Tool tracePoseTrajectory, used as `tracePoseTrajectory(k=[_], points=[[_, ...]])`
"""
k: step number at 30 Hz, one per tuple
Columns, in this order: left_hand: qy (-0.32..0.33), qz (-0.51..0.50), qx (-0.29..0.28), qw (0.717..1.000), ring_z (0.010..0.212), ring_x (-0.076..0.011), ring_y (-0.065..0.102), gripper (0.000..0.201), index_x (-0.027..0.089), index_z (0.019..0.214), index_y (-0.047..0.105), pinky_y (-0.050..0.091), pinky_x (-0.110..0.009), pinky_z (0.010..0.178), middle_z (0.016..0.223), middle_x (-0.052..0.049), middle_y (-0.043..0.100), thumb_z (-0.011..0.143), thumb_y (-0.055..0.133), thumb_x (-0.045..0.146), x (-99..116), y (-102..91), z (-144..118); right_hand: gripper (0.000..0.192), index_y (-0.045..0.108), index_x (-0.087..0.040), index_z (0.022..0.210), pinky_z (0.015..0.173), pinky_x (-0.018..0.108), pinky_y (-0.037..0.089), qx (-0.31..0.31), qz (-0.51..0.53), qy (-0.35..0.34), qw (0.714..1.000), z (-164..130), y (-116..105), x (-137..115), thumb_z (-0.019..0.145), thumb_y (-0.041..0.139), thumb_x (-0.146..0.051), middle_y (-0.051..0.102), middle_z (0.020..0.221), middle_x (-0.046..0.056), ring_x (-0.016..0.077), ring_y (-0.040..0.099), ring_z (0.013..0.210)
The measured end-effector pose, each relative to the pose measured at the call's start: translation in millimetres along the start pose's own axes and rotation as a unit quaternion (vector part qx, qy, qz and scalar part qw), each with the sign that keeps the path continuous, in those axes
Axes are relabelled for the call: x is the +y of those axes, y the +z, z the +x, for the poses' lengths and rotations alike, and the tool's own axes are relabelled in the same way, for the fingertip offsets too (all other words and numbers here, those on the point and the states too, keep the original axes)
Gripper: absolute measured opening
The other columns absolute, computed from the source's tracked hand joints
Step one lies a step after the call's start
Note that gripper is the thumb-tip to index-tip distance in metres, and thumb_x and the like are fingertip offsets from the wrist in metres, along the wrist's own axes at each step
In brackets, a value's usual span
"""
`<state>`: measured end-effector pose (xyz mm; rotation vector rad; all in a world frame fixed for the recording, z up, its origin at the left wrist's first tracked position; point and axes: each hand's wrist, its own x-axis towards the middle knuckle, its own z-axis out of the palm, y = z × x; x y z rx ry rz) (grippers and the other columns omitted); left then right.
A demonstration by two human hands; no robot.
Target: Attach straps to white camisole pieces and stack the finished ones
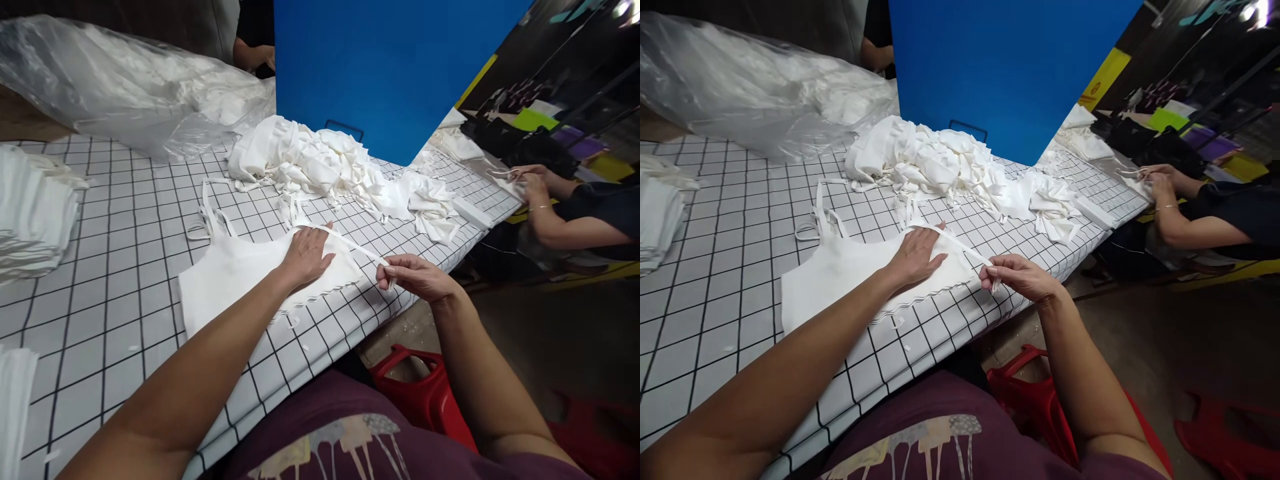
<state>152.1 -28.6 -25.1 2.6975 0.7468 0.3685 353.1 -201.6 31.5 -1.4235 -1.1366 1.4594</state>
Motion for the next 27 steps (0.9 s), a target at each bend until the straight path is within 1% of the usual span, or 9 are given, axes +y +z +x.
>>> tracePoseTrajectory(k=[2,7,10,14,17,19,21,24,27], points=[[-0.001,-0.002,0.005,1.000,0.136,-0.0301,0.041,0.064,0.014,0.153,0.028,0.030,-0.046,0.115,0.150,-0.014,0.046,0.096,0.045,0.038,-1,0.7,0,0.029,0.072,-0.015,0.100,0.068,0.026,0.039,0.019,0.001,0.013,1.000,-11,-7,7,0.090,0.068,-0.041,0.061,0.070,0.002,0.0116,0.053,0.067],[0.000,-0.005,0.022,1.000,0.134,-0.0312,0.043,0.063,0.016,0.151,0.030,0.033,-0.048,0.113,0.149,-0.013,0.047,0.095,0.046,0.039,-2,1.3,-1,0.049,0.061,-0.015,0.130,0.064,0.028,0.033,0.067,-0.004,0.027,0.997,-29,-12,24,0.091,0.066,-0.043,0.049,0.064,-0.003,0.0119,0.044,0.062],[0.007,0.000,0.026,1.000,0.135,-0.0310,0.043,0.062,0.016,0.151,0.032,0.033,-0.048,0.114,0.148,-0.013,0.048,0.095,0.046,0.038,-3,0.9,-1,0.050,0.060,-0.015,0.131,0.062,0.027,0.028,0.084,-0.019,0.034,0.996,-38,-15,32,0.092,0.063,-0.046,0.041,0.064,-0.005,0.0110,0.038,0.061],[0.010,0.022,0.025,0.999,0.137,-0.0308,0.043,0.060,0.016,0.150,0.033,0.034,-0.048,0.114,0.147,-0.014,0.049,0.095,0.046,0.037,-3,2.4,0,0.052,0.063,-0.014,0.124,0.059,0.027,0.028,0.074,-0.085,0.070,0.991,-50,-24,39,0.092,0.057,-0.055,0.041,0.062,-0.005,0.0108,0.036,0.058],[-0.004,0.033,0.014,0.999,0.143,-0.0338,0.037,0.062,0.012,0.151,0.031,0.032,-0.050,0.116,0.152,-0.016,0.045,0.096,0.043,0.039,-3,6.0,0,0.052,0.065,-0.015,0.120,0.059,0.027,0.033,0.144,-0.172,0.087,0.971,-53,-26,35,0.092,0.054,-0.058,0.049,0.062,-0.003,0.0126,0.042,0.059],[-0.010,0.032,0.003,0.999,0.147,-0.0352,0.030,0.063,0.012,0.152,0.029,0.028,-0.051,0.118,0.157,-0.016,0.038,0.097,0.041,0.040,-4,8.4,0,0.049,0.067,-0.016,0.114,0.062,0.029,0.038,0.215,-0.230,0.080,0.946,-48,-22,28,0.091,0.055,-0.057,0.056,0.067,0.000,0.0153,0.049,0.064],[-0.014,0.030,-0.005,0.999,0.149,-0.0352,0.027,0.064,0.014,0.154,0.027,0.026,-0.052,0.119,0.159,-0.014,0.034,0.097,0.040,0.040,-5,9.5,1,0.043,0.068,-0.018,0.110,0.068,0.030,0.043,0.253,-0.260,0.045,0.931,-36,-13,20,0.090,0.058,-0.055,0.064,0.081,0.004,0.0179,0.056,0.074],[-0.018,0.034,-0.008,0.999,0.149,-0.0343,0.026,0.065,0.014,0.155,0.025,0.025,-0.050,0.120,0.160,-0.013,0.033,0.098,0.040,0.041,-5,9.0,1,0.039,0.069,-0.020,0.110,0.075,0.030,0.044,0.222,-0.290,-0.009,0.931,-5,2,9,0.089,0.060,-0.052,0.066,0.099,0.006,0.0187,0.057,0.085],[-0.018,0.035,-0.002,0.999,0.149,-0.0334,0.028,0.067,0.014,0.156,0.023,0.027,-0.049,0.119,0.160,-0.014,0.033,0.097,0.041,0.041,-5,8.2,1,0.036,0.068,-0.021,0.110,0.071,0.029,0.043,0.209,-0.332,-0.021,0.920,33,11,3,0.087,0.064,-0.048,0.064,0.096,0.006,0.0168,0.055,0.080]])
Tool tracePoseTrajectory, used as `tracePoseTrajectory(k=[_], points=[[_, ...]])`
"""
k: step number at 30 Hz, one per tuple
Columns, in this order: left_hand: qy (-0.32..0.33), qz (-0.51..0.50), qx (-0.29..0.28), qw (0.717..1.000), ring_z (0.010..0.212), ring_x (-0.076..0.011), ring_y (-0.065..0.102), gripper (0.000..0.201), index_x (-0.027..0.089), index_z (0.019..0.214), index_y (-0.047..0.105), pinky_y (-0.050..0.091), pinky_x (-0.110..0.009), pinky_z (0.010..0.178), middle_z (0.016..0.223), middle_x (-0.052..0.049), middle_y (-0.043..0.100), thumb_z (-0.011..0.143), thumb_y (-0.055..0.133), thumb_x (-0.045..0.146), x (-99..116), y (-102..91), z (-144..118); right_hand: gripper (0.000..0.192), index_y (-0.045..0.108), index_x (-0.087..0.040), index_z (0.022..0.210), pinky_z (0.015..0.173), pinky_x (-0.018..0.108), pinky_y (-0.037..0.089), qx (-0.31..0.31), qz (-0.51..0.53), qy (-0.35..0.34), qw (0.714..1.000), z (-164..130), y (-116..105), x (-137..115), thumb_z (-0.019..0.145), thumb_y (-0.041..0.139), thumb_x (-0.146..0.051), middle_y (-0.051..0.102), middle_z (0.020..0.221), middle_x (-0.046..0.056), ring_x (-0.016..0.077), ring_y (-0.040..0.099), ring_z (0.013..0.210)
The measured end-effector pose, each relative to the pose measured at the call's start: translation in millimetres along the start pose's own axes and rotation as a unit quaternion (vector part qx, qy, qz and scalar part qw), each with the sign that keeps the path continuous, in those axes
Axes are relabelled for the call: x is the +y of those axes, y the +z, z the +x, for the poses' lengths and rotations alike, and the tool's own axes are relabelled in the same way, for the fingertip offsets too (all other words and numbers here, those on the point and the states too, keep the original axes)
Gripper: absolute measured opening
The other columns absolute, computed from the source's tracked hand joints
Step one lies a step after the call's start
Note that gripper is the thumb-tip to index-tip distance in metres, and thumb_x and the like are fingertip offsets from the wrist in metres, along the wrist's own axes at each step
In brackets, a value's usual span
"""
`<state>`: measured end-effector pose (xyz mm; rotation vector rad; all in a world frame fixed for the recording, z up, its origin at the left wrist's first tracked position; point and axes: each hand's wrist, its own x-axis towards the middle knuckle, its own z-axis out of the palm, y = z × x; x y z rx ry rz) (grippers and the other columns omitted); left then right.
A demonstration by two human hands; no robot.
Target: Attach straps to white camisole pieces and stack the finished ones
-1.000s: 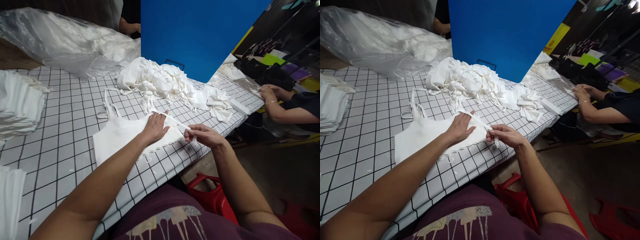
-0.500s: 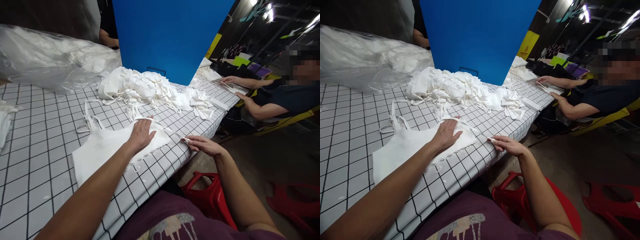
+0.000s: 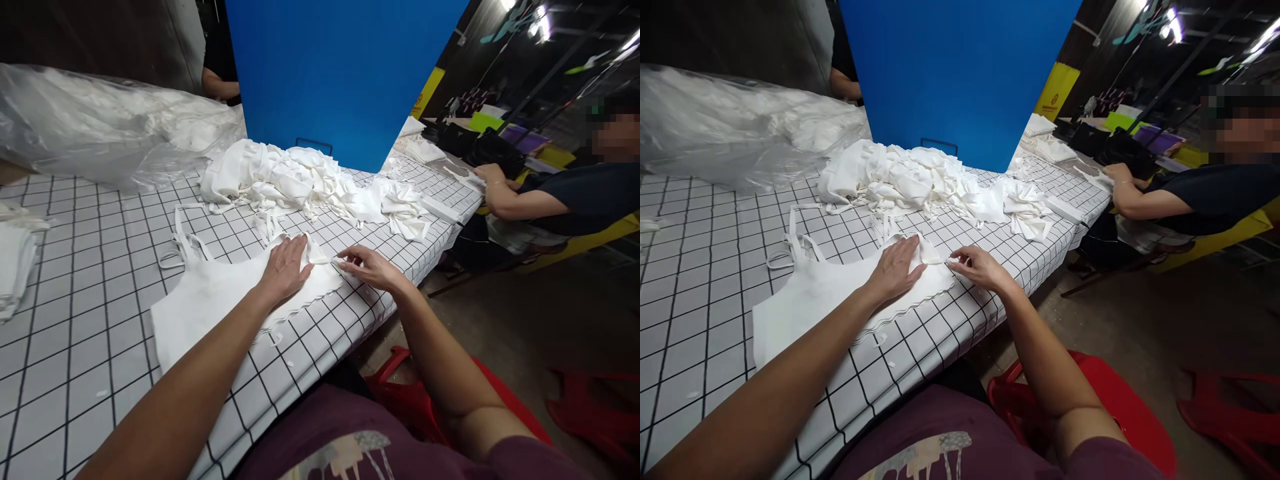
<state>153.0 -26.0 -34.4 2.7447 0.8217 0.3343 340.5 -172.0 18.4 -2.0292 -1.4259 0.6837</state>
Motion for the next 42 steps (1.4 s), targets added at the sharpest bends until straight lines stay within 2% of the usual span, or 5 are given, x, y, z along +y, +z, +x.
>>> tracePoseTrajectory(k=[7,14,24,35,42], points=[[0.014,-0.024,0.028,0.999,0.146,-0.0320,0.034,0.067,0.015,0.155,0.023,0.028,-0.049,0.118,0.159,-0.015,0.035,0.095,0.045,0.037,-2,0.7,-1,0.018,0.057,-0.019,0.073,0.055,0.025,0.035,-0.043,-0.028,0.067,0.996,31,2,9,0.080,0.070,-0.030,0.059,0.067,0.000,0.0124,0.048,0.061],[0.008,-0.030,0.043,0.999,0.146,-0.0301,0.034,0.067,0.015,0.154,0.022,0.030,-0.048,0.118,0.159,-0.015,0.035,0.095,0.045,0.036,-1,-0.3,1,0.037,0.066,-0.014,0.099,0.063,0.025,0.044,-0.172,0.214,0.081,0.958,-5,-37,42,0.077,0.078,-0.042,0.072,0.087,0.006,0.0119,0.058,0.068],[0.001,-0.016,0.042,0.999,0.145,-0.0316,0.035,0.067,0.012,0.154,0.024,0.030,-0.048,0.118,0.158,-0.018,0.036,0.095,0.046,0.037,-1,0.2,1,0.041,0.069,-0.012,0.091,0.064,0.026,0.043,-0.127,0.225,0.097,0.961,-40,-51,64,0.081,0.073,-0.052,0.070,0.079,0.006,0.0134,0.058,0.068],[0.030,-0.023,0.087,0.996,0.143,-0.0326,0.039,0.070,0.010,0.152,0.029,0.034,-0.049,0.116,0.155,-0.020,0.040,0.090,0.052,0.031,-6,7.7,2,0.027,0.064,-0.016,0.101,0.070,0.029,0.044,0.062,-0.042,-0.078,0.994,56,47,-45,0.085,0.070,-0.037,0.067,0.094,0.008,0.0182,0.058,0.081],[0.037,-0.039,0.099,0.994,0.141,-0.0333,0.042,0.070,0.014,0.152,0.031,0.035,-0.050,0.115,0.153,-0.018,0.043,0.090,0.056,0.034,-7,7.8,2,0.041,0.071,-0.013,0.104,0.067,0.027,0.042,-0.154,0.213,-0.037,0.964,31,5,-8,0.094,0.057,-0.049,0.065,0.073,0.002,0.0126,0.056,0.066]])
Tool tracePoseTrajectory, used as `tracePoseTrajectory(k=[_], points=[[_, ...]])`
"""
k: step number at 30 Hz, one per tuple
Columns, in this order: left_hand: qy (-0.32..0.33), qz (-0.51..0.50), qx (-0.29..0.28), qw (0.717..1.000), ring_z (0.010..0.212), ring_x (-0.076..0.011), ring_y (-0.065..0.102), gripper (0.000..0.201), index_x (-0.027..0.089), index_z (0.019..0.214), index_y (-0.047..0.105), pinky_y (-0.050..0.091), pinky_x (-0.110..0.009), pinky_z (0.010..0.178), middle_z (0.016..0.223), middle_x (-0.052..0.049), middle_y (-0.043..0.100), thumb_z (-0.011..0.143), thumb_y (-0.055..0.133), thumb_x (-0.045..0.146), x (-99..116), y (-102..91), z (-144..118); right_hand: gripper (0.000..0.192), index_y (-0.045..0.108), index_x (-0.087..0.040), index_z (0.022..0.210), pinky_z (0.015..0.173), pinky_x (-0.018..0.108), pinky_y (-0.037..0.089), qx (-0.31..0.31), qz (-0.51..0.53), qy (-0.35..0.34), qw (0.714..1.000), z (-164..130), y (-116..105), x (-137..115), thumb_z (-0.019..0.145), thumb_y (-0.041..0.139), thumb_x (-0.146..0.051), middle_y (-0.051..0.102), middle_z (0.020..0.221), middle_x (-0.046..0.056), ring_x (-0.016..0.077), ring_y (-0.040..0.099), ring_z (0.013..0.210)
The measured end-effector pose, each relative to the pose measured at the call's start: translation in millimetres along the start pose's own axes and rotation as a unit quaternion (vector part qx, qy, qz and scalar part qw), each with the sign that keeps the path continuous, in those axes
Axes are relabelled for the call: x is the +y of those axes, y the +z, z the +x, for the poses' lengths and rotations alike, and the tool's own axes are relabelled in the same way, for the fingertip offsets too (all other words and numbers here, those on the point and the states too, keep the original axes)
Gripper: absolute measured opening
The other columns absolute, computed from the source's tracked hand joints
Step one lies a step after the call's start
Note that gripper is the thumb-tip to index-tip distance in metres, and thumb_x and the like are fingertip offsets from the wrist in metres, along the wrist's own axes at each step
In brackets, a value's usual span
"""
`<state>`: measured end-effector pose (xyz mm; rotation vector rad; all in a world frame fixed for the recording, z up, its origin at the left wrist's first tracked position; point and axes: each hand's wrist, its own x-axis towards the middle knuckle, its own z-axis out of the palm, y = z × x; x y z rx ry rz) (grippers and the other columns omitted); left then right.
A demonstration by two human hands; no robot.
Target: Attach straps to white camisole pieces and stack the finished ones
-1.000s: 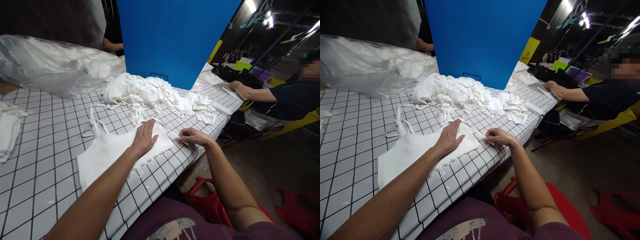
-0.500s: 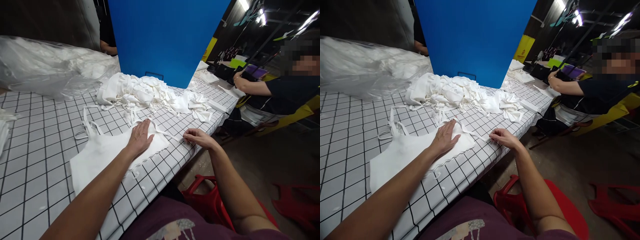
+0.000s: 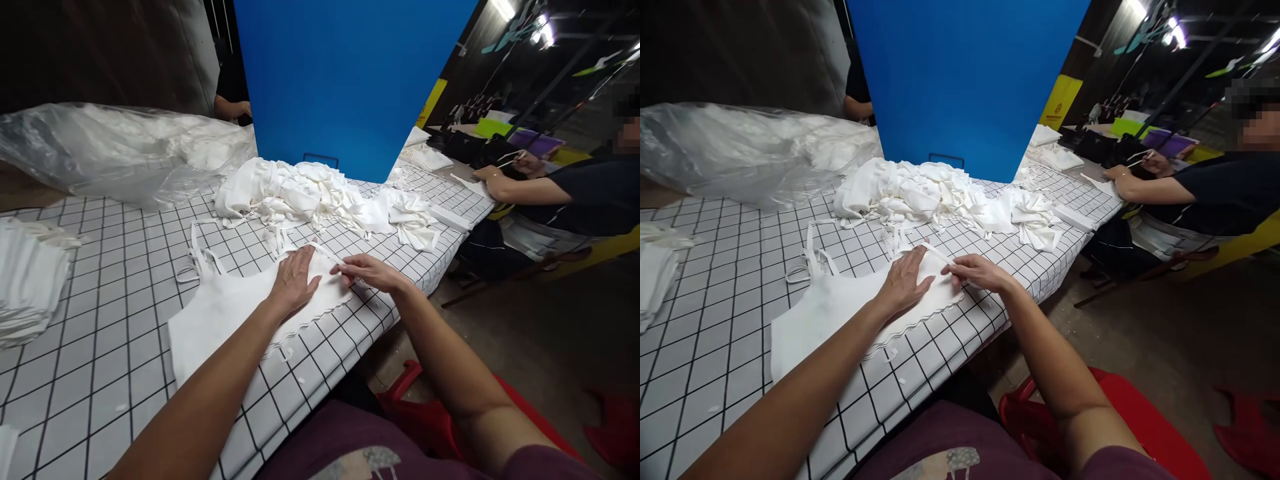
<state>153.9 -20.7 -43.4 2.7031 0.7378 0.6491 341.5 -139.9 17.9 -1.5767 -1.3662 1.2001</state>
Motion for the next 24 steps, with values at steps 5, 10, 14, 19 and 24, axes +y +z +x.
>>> tracePoseTrajectory(k=[5,10,14,19,24], points=[[-0.005,-0.008,-0.013,1.000,0.138,-0.0331,0.043,0.068,0.017,0.152,0.030,0.035,-0.050,0.114,0.152,-0.016,0.045,0.091,0.055,0.034,1,-3.0,2,0.040,0.074,-0.014,0.101,0.072,0.027,0.046,-0.022,0.077,0.062,0.995,-60,-36,26,0.089,0.065,-0.050,0.068,0.072,0.003,0.0133,0.061,0.068],[-0.008,-0.006,-0.017,1.000,0.137,-0.0334,0.045,0.067,0.013,0.151,0.031,0.035,-0.050,0.113,0.150,-0.018,0.046,0.091,0.053,0.034,2,-5.0,2,0.042,0.074,-0.012,0.105,0.078,0.029,0.049,-0.056,0.122,0.073,0.988,-80,-39,41,0.088,0.068,-0.049,0.073,0.078,0.007,0.0162,0.067,0.074],[-0.014,0.006,-0.011,1.000,0.138,-0.0340,0.044,0.067,0.013,0.150,0.031,0.036,-0.050,0.113,0.151,-0.018,0.045,0.091,0.053,0.036,2,-4.3,2,0.041,0.076,-0.013,0.100,0.077,0.029,0.049,-0.051,0.125,0.063,0.989,-81,-39,44,0.085,0.070,-0.051,0.074,0.087,0.009,0.0175,0.067,0.079],[-0.027,0.014,-0.017,0.999,0.140,-0.0363,0.042,0.069,0.012,0.151,0.031,0.037,-0.052,0.111,0.153,-0.019,0.042,0.090,0.052,0.037,2,-3.5,2,0.037,0.079,-0.014,0.090,0.063,0.024,0.042,-0.031,0.087,0.027,0.995,-80,-45,49,0.086,0.069,-0.049,0.066,0.087,0.006,0.0108,0.052,0.068],[-0.033,0.020,-0.025,0.999,0.141,-0.0373,0.041,0.071,0.010,0.151,0.030,0.036,-0.051,0.113,0.154,-0.021,0.040,0.090,0.053,0.038,1,-2.8,2,0.039,0.077,-0.013,0.088,0.050,0.024,0.030,-0.001,0.106,0.050,0.993,-67,-46,46,0.079,0.075,-0.051,0.052,0.061,-0.001,0.0086,0.039,0.054]])
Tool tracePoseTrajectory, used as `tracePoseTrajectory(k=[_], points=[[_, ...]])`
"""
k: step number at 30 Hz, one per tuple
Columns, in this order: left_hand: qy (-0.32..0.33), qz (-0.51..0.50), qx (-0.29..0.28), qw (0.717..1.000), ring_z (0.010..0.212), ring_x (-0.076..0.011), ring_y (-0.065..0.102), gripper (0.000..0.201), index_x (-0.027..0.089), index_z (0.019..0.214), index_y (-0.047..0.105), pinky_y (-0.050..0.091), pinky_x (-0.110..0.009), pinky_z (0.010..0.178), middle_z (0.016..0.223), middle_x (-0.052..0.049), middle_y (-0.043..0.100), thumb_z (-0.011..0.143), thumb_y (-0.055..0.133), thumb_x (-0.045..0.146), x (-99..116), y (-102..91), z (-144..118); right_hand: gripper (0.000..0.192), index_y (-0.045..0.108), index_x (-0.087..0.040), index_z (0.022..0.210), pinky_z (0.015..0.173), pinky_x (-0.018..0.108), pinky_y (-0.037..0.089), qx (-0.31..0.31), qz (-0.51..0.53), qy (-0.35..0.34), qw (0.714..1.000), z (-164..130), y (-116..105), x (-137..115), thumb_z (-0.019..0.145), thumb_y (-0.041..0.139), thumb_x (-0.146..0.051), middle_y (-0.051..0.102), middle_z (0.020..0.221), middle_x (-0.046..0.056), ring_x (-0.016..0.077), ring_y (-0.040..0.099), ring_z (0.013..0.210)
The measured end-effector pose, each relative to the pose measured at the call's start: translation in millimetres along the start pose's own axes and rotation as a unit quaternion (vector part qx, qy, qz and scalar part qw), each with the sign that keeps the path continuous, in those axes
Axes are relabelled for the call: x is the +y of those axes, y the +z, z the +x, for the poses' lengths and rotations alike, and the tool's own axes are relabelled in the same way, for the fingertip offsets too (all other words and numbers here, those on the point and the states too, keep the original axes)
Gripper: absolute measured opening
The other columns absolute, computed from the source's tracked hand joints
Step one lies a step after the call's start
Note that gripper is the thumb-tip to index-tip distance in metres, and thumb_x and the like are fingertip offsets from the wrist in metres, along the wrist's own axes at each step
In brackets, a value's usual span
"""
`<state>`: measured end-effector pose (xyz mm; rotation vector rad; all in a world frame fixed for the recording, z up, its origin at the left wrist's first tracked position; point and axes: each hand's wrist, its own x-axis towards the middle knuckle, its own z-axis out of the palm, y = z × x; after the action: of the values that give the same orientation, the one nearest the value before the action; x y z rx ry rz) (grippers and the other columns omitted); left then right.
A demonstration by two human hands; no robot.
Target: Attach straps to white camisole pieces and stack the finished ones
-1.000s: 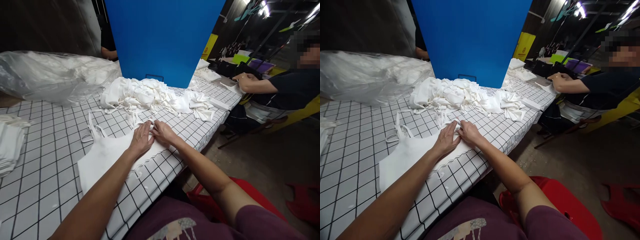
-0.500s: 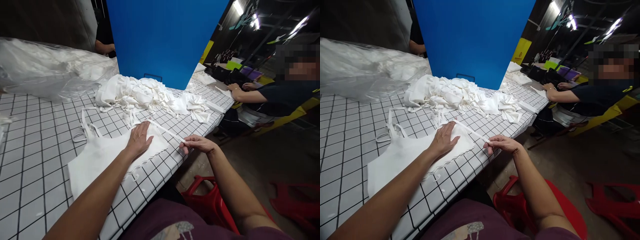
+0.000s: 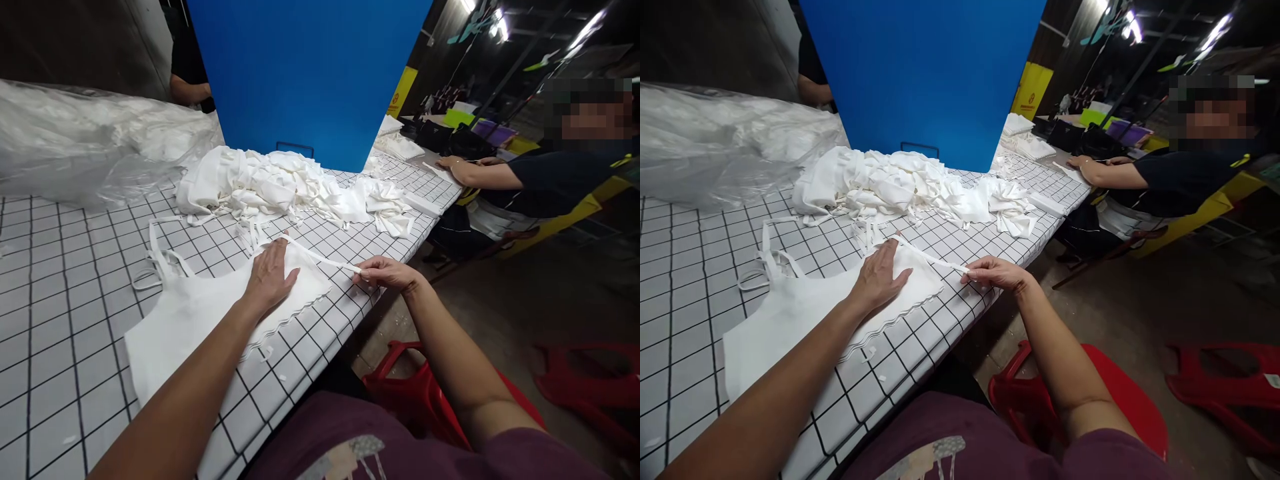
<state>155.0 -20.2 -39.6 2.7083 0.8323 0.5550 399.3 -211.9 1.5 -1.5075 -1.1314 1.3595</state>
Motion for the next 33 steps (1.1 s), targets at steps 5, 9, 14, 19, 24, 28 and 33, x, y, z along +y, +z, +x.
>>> tracePoseTrajectory(k=[5,9,14,19,24,28,33], points=[[0.008,0.002,0.017,1.000,0.141,-0.0366,0.041,0.072,0.010,0.151,0.028,0.039,-0.051,0.111,0.154,-0.021,0.040,0.090,0.055,0.036,-1,2.5,0,0.034,0.076,-0.014,0.086,0.053,0.023,0.033,0.016,0.027,-0.019,0.999,32,12,-23,0.075,0.081,-0.046,0.058,0.067,0.001,0.0082,0.044,0.058],[0.003,-0.009,0.023,1.000,0.141,-0.0380,0.040,0.072,0.010,0.150,0.030,0.038,-0.053,0.112,0.154,-0.023,0.040,0.089,0.058,0.036,0,3.3,-1,0.031,0.078,-0.015,0.085,0.057,0.022,0.036,0.019,0.053,-0.045,0.997,64,22,-47,0.073,0.083,-0.043,0.067,0.084,0.005,0.0075,0.046,0.065],[0.002,-0.096,0.094,0.991,0.135,-0.0319,0.048,0.051,0.016,0.137,0.047,0.043,-0.049,0.110,0.143,-0.017,0.051,0.089,0.057,0.029,-3,-5.0,0,0.032,0.080,-0.017,0.090,0.054,0.021,0.033,0.013,0.076,-0.063,0.995,102,34,-65,0.074,0.082,-0.045,0.061,0.073,0.001,0.0065,0.039,0.060],[-0.037,-0.139,0.136,0.980,0.118,-0.0285,0.058,0.036,0.020,0.122,0.056,0.049,-0.047,0.101,0.122,-0.012,0.061,0.086,0.057,0.022,-8,-9.0,2,0.031,0.079,-0.018,0.090,0.054,0.021,0.036,0.034,0.082,-0.113,0.990,141,43,-106,0.073,0.083,-0.042,0.064,0.088,0.003,0.0085,0.045,0.068],[-0.077,-0.122,0.080,0.986,0.129,-0.0333,0.050,0.056,0.018,0.137,0.045,0.040,-0.055,0.109,0.136,-0.015,0.054,0.083,0.060,0.021,-8,-5.9,1,0.026,0.075,-0.018,0.095,0.050,0.020,0.033,0.069,0.088,-0.170,0.979,186,53,-160,0.080,0.078,-0.039,0.064,0.093,0.003,0.0079,0.045,0.067],[-0.090,-0.137,0.057,0.985,0.132,-0.0342,0.046,0.063,0.015,0.142,0.040,0.038,-0.055,0.111,0.142,-0.017,0.050,0.083,0.062,0.022,-7,-7.6,1,0.028,0.072,-0.017,0.093,0.046,0.020,0.029,0.101,0.109,-0.165,0.975,208,65,-163,0.077,0.082,-0.038,0.057,0.075,-0.001,0.0060,0.041,0.058],[-0.092,-0.185,0.077,0.975,0.129,-0.0327,0.050,0.059,0.017,0.136,0.046,0.042,-0.052,0.110,0.139,-0.016,0.051,0.079,0.064,0.018,-9,-12.8,3,0.040,0.066,-0.015,0.078,0.049,0.021,0.035,0.069,0.106,-0.120,0.985,195,90,-106,0.062,0.089,-0.045,0.055,0.067,-0.003,0.0060,0.044,0.057]])
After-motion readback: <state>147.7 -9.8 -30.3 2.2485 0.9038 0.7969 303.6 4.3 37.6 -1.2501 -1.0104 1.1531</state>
